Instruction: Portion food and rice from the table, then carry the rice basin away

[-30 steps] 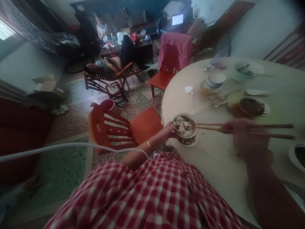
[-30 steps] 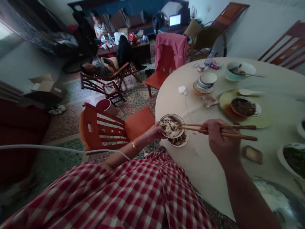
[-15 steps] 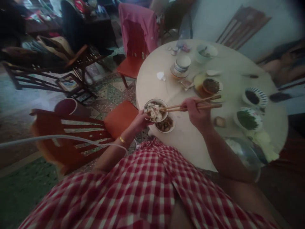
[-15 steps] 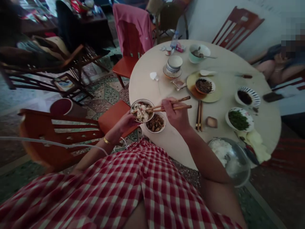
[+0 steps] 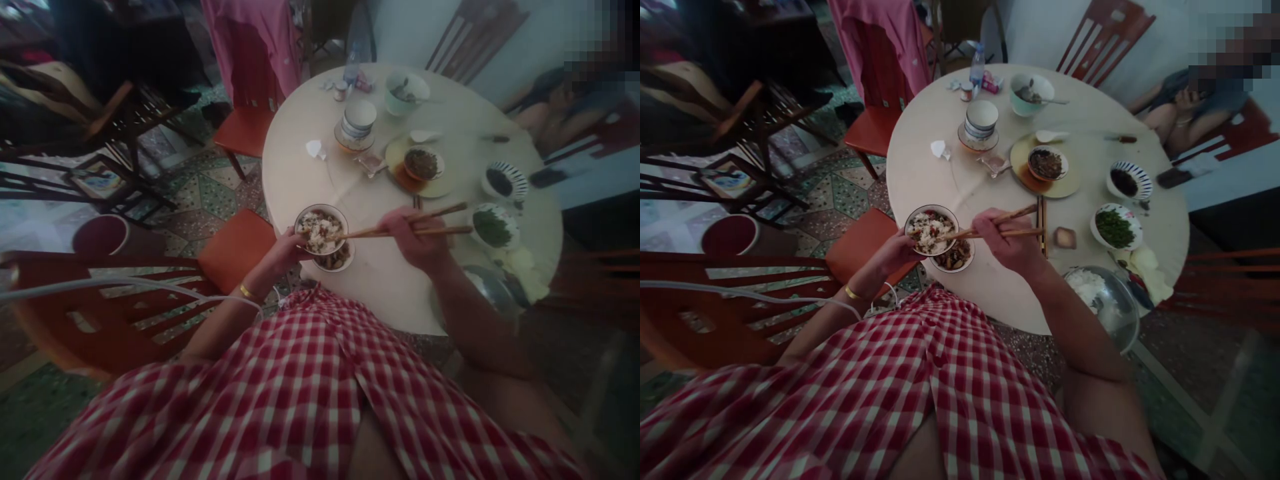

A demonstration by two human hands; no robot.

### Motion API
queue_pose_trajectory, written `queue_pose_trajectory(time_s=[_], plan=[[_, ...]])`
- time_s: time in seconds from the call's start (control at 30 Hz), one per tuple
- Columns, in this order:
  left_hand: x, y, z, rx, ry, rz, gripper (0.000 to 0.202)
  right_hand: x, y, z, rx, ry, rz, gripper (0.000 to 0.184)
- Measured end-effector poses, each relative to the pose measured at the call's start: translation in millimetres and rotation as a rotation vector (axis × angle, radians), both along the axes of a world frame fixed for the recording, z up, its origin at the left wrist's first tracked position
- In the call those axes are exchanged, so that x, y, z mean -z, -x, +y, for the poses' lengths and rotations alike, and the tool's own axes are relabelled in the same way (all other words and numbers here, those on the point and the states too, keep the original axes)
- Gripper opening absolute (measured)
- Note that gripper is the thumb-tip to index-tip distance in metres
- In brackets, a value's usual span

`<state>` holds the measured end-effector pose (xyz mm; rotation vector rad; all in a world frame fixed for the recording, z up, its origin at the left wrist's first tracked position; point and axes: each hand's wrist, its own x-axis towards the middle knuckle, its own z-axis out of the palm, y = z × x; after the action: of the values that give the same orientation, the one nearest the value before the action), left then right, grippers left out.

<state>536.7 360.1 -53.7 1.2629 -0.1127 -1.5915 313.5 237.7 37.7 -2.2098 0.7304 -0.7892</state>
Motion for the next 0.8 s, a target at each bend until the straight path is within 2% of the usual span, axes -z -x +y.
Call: queue_pose_trajectory(time_s=[0.13,0.2,0.33,0.4,0.53,0.63,0.73,0.8], plan=[[3.6,0.7,0.1,-0.01,-0.027,-0.011,0.053,21.2,-4.6,8.4,-0.061,-0.015,0.01,0.038],[5.0,1.0,0.7,-0.011,-0.051,-0.019,0.053,26.6,-6.2,8.0,-0.052,-0.026,-0.007,0.038],[4.4,0.2,1.3,-0.025,-0.041,-0.015,0.052,11.0,-1.1,0.8,0.041,-0.065,-0.02,0.039],[3.8,-0.4,1.6,-0.028,-0.029,-0.014,0.052,3.7,-1.2,0.4,0.035,-0.087,0.009,0.04],[3.7,-1.8,3.6,-0.025,-0.036,-0.01,0.053,10.5,-11.2,6.5,-0.042,-0.109,0.057,0.043],[2.0,-3.5,4.6,-0.02,-0.038,-0.012,0.053,14.1,-15.0,6.7,0.022,-0.106,0.001,0.044],[-1.4,-4.0,3.7,-0.001,-0.044,-0.039,0.054,7.5,-15.1,3.9,0.09,-0.091,-0.045,0.044],[-2.9,-2.4,2.7,0.022,-0.055,-0.045,0.053,6.2,-17.8,4.1,0.086,-0.077,-0.056,0.044]])
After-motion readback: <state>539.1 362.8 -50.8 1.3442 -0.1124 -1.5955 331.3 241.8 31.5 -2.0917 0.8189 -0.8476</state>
